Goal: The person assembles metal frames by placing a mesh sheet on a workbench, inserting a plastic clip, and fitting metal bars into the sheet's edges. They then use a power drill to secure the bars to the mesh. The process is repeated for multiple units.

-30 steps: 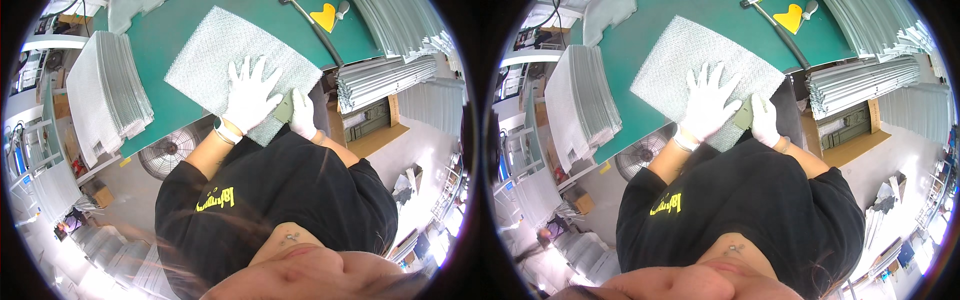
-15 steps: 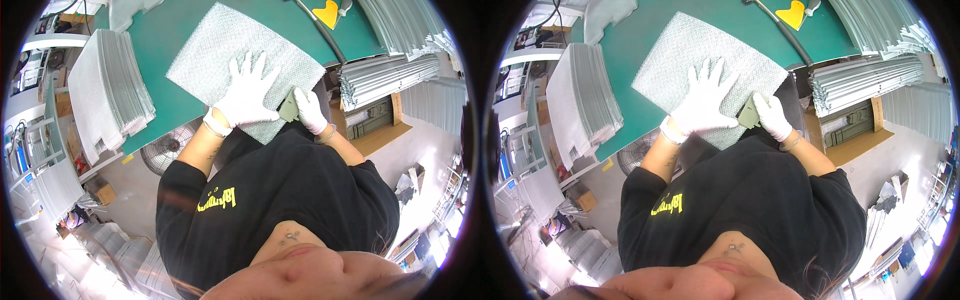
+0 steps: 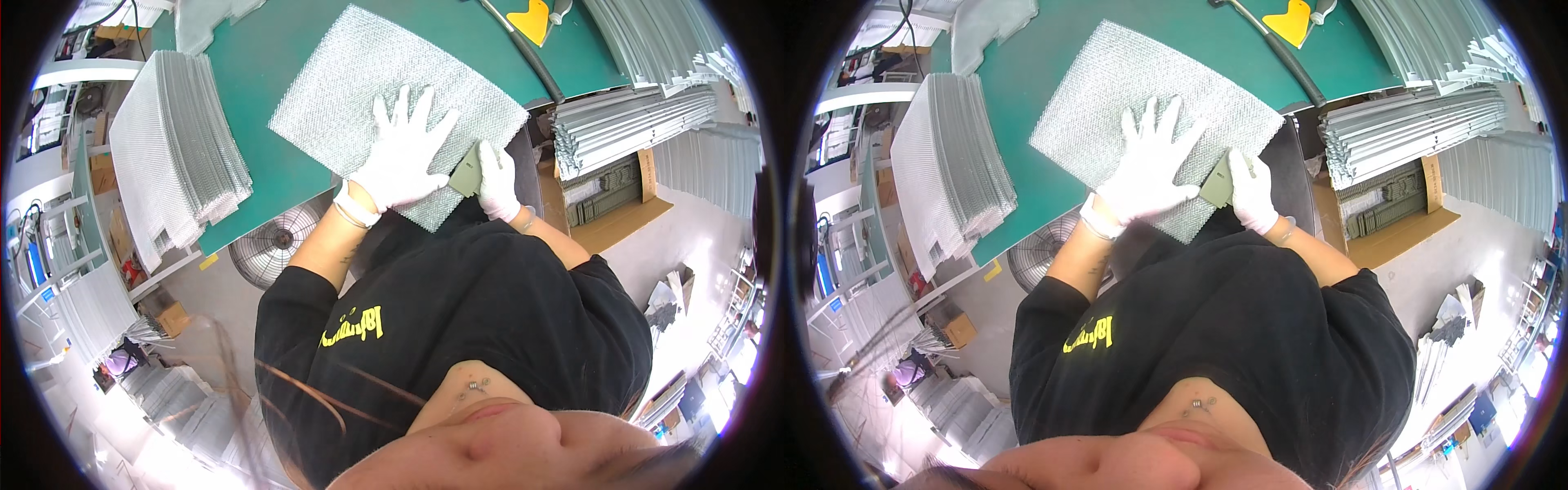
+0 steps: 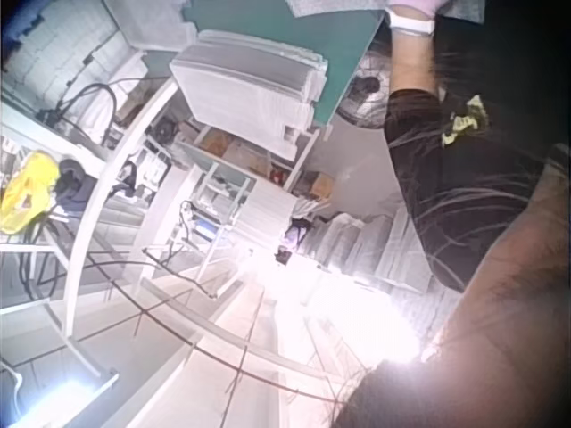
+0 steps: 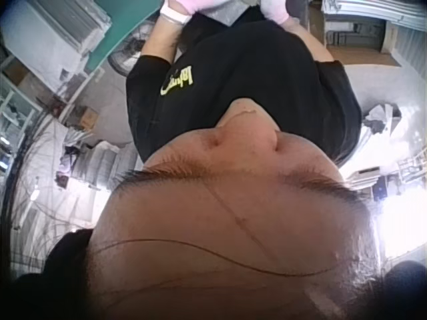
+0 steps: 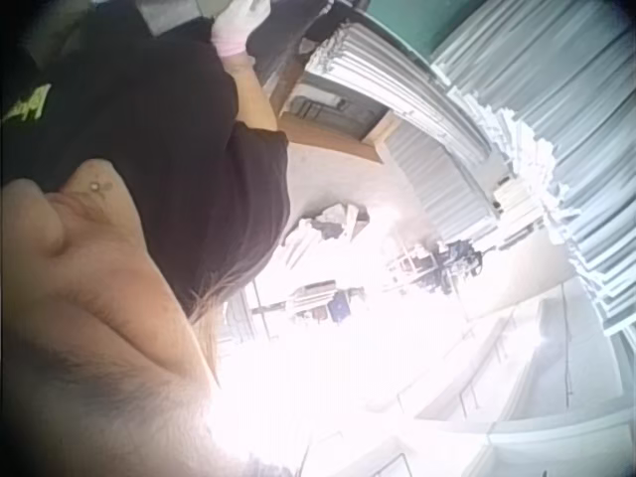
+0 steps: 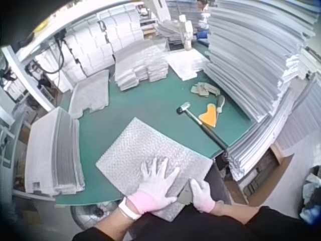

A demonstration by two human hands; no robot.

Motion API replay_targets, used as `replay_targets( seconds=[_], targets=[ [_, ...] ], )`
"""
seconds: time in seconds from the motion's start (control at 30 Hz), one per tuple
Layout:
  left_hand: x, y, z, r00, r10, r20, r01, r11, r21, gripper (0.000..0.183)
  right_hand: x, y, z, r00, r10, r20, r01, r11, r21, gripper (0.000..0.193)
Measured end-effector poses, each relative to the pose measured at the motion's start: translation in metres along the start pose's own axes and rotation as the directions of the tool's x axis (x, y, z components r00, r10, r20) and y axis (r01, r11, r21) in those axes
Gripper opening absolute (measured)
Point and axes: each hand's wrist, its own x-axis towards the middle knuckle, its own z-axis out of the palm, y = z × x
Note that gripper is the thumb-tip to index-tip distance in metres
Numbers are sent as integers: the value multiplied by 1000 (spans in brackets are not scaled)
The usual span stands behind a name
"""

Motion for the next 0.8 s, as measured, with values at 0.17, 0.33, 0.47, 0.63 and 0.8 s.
replay_targets(
  seconds=[0.17,0.33,0.47,0.63,0.8],
  targets=[
    [-2,-9,1,999,34,18,-34,999,-6,84,2,9,4,998,-59,-11,60,984,170,20],
    [-2,-10,3,999,33,-20,-34,999,-8,78,-2,-15,5,993,95,69,-102,988,114,21],
    [-2,-6,-1,1000,18,-17,-18,1000,-5,77,-6,-16,12,997,78,-18,-75,989,129,19],
    [-2,-3,-2,999,-15,-34,14,999,-36,75,-4,-6,5,1000,17,0,-17,996,93,21],
    [-2,-4,3,997,3,-76,-5,1000,-28,69,2,4,4,998,70,7,-70,993,90,24]
  ],
)
